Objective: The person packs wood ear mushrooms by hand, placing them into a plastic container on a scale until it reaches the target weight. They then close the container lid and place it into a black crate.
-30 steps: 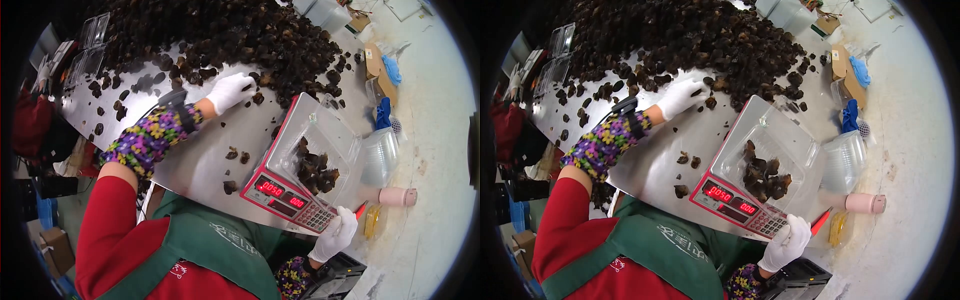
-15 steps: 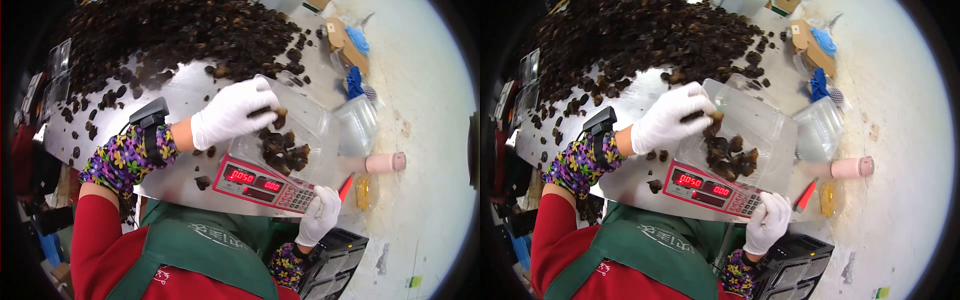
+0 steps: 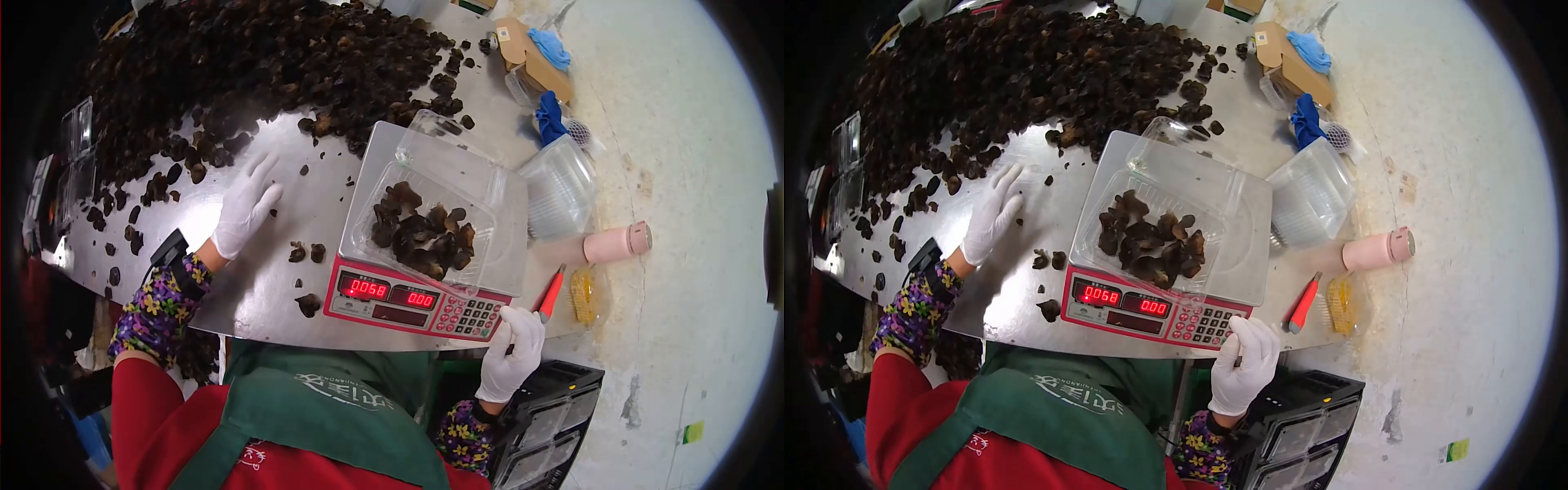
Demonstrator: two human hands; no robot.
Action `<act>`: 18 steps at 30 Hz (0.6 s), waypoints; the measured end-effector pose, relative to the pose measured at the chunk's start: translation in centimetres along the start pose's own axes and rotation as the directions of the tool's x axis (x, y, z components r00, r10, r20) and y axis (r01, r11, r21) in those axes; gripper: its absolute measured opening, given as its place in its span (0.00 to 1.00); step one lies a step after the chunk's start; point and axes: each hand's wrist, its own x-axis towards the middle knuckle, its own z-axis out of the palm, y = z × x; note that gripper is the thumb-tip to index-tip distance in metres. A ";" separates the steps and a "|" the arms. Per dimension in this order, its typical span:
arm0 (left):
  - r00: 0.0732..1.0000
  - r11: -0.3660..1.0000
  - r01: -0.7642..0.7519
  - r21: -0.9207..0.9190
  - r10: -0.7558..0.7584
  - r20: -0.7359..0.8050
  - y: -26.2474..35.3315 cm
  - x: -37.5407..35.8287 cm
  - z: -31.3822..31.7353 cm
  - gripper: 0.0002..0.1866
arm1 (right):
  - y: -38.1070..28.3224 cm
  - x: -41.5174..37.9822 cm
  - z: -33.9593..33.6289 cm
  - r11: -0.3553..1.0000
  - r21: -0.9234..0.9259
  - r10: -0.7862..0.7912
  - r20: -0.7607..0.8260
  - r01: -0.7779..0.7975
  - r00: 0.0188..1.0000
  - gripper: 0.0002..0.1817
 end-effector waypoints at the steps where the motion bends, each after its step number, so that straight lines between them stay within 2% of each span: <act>1: 0.998 0.992 0.042 0.117 -0.047 0.046 -1.9 -1.3 0.8 0.30 | 0.0 0.1 0.1 1.000 -0.007 -0.015 -0.007 0.015 1.000 0.09; 2: 0.991 0.970 0.077 0.232 -0.100 0.086 -2.6 -2.1 1.3 0.33 | -0.1 0.3 0.1 1.000 -0.014 -0.010 -0.011 0.010 1.000 0.09; 3: 0.984 0.952 0.004 0.306 -0.059 0.170 -1.6 -2.4 1.4 0.37 | -0.3 0.6 0.3 1.000 -0.007 -0.023 -0.015 0.023 1.000 0.09; 6: 0.934 0.982 -0.140 0.129 0.088 0.346 2.0 -2.5 2.8 0.39 | -0.7 2.2 0.7 0.999 0.001 -0.051 -0.019 0.052 0.999 0.10; 8: 0.866 0.973 -0.230 0.002 0.204 0.456 3.8 -2.5 3.8 0.38 | -1.2 4.4 0.9 0.993 0.007 -0.117 -0.011 0.117 0.993 0.11; 9: 0.853 0.944 -0.330 0.002 0.298 0.428 3.8 -2.8 4.3 0.35 | -1.5 5.8 1.3 0.989 0.010 -0.148 -0.009 0.148 0.989 0.12; 10: 0.853 0.942 -0.336 -0.002 0.305 0.423 3.7 -2.8 4.3 0.35 | -1.6 7.1 1.7 0.988 0.003 -0.151 -0.014 0.151 0.988 0.12; 12: 0.821 0.949 -0.211 -0.233 0.301 0.485 3.2 -3.0 4.1 0.31 | -1.6 9.6 2.8 0.970 0.079 -0.237 0.086 0.231 0.968 0.12; 13: 0.829 0.937 -0.222 -0.271 0.327 0.453 3.2 -3.6 4.1 0.28 | -1.4 10.6 3.5 0.969 0.073 -0.240 0.083 0.234 0.967 0.12; 16: 0.804 0.936 -0.228 -0.266 0.336 0.490 4.0 -4.5 2.9 0.29 | -1.4 13.0 5.8 0.953 0.113 -0.298 0.174 0.282 0.939 0.11; 18: 0.816 0.951 -0.192 -0.242 0.291 0.499 4.1 -4.7 2.7 0.32 | -2.6 14.0 7.0 0.941 0.013 -0.323 0.321 0.337 0.890 0.12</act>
